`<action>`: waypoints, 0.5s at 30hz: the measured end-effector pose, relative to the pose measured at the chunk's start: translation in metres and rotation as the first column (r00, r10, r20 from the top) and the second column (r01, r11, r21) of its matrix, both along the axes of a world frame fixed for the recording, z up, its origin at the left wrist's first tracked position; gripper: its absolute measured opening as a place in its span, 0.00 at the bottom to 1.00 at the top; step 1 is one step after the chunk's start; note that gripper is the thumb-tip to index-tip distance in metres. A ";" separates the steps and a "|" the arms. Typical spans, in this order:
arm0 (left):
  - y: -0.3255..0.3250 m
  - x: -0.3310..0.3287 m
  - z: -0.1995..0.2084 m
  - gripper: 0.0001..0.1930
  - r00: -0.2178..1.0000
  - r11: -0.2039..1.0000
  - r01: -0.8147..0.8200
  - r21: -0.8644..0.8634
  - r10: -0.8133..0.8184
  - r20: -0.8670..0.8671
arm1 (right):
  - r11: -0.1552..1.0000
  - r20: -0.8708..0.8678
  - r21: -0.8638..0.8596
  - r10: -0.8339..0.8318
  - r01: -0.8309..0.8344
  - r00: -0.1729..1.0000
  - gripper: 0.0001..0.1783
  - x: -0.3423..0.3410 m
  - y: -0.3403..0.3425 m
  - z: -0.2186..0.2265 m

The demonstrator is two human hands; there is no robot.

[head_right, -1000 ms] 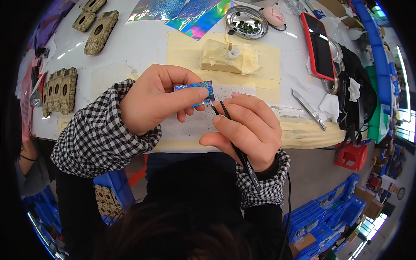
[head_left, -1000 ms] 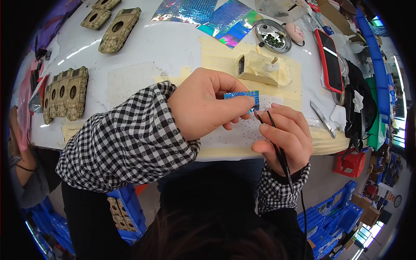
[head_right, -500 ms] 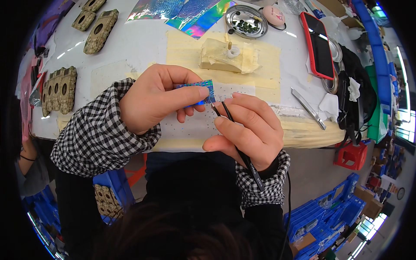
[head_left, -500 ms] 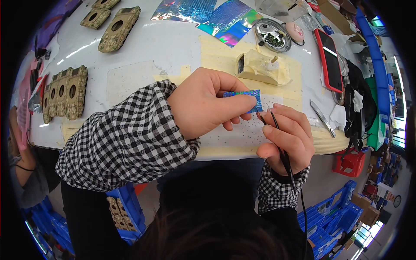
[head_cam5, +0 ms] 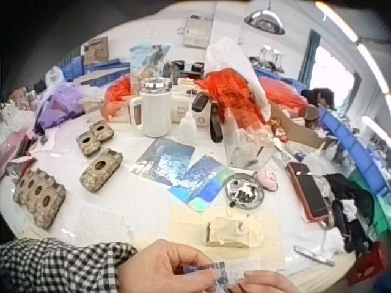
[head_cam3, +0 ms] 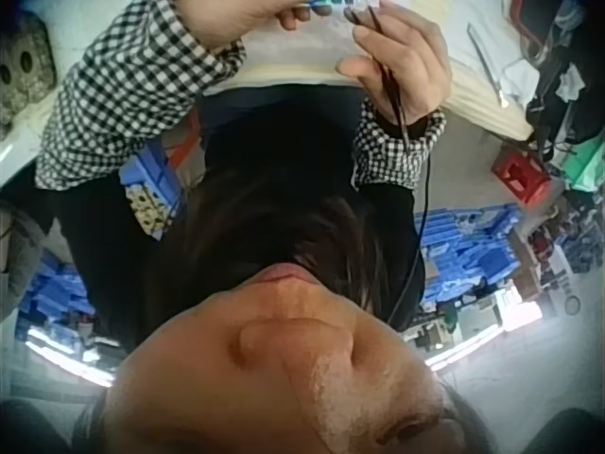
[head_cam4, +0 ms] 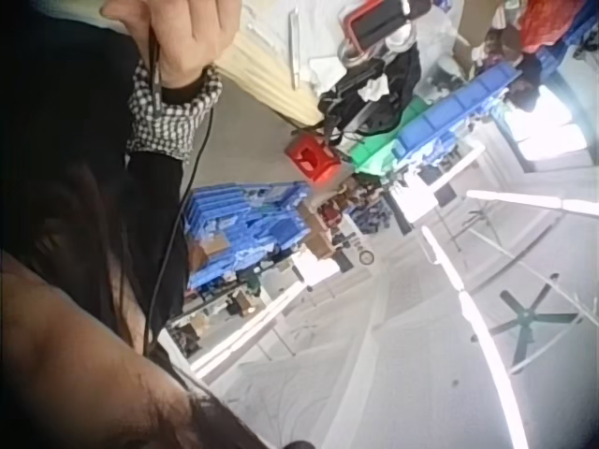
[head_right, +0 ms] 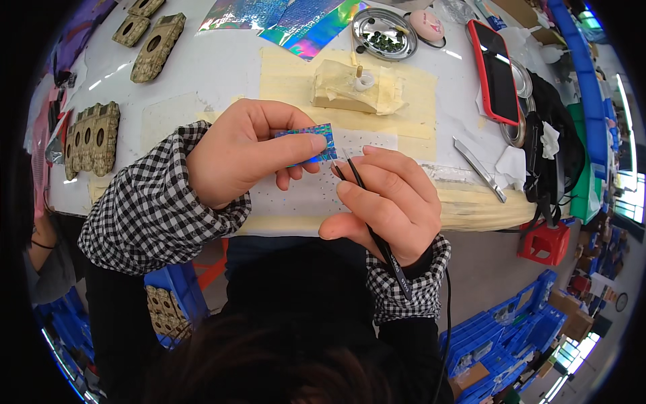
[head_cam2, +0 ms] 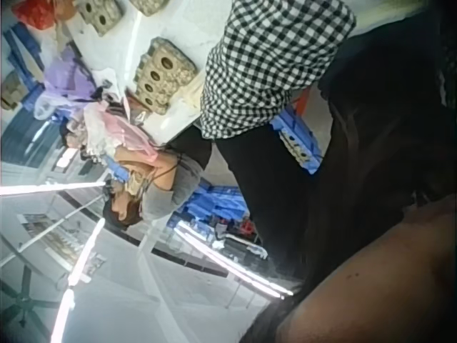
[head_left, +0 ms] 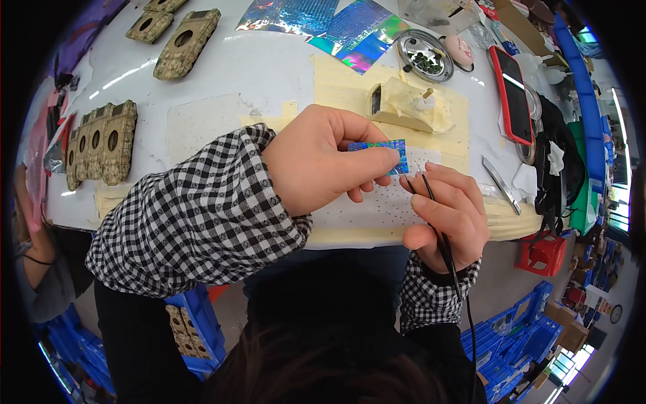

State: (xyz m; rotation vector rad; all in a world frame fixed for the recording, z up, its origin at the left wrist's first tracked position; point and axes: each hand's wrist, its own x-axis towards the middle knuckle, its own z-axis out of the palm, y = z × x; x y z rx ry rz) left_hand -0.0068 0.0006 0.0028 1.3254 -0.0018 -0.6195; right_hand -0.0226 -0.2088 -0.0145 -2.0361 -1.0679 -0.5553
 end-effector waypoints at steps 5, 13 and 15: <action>0.001 0.000 0.000 0.12 1.000 1.000 0.012 0.001 -0.012 -0.002 | 1.000 0.005 -0.017 -0.010 0.010 1.000 0.23 -0.001 0.001 0.000; 0.000 -0.001 0.002 0.12 1.000 1.000 0.014 0.007 -0.014 -0.005 | 1.000 0.018 -0.016 -0.003 0.003 1.000 0.24 0.000 0.001 0.000; 0.000 0.000 0.002 0.12 1.000 1.000 0.011 0.009 -0.011 -0.009 | 1.000 0.020 -0.018 0.001 0.000 1.000 0.24 0.000 0.000 0.000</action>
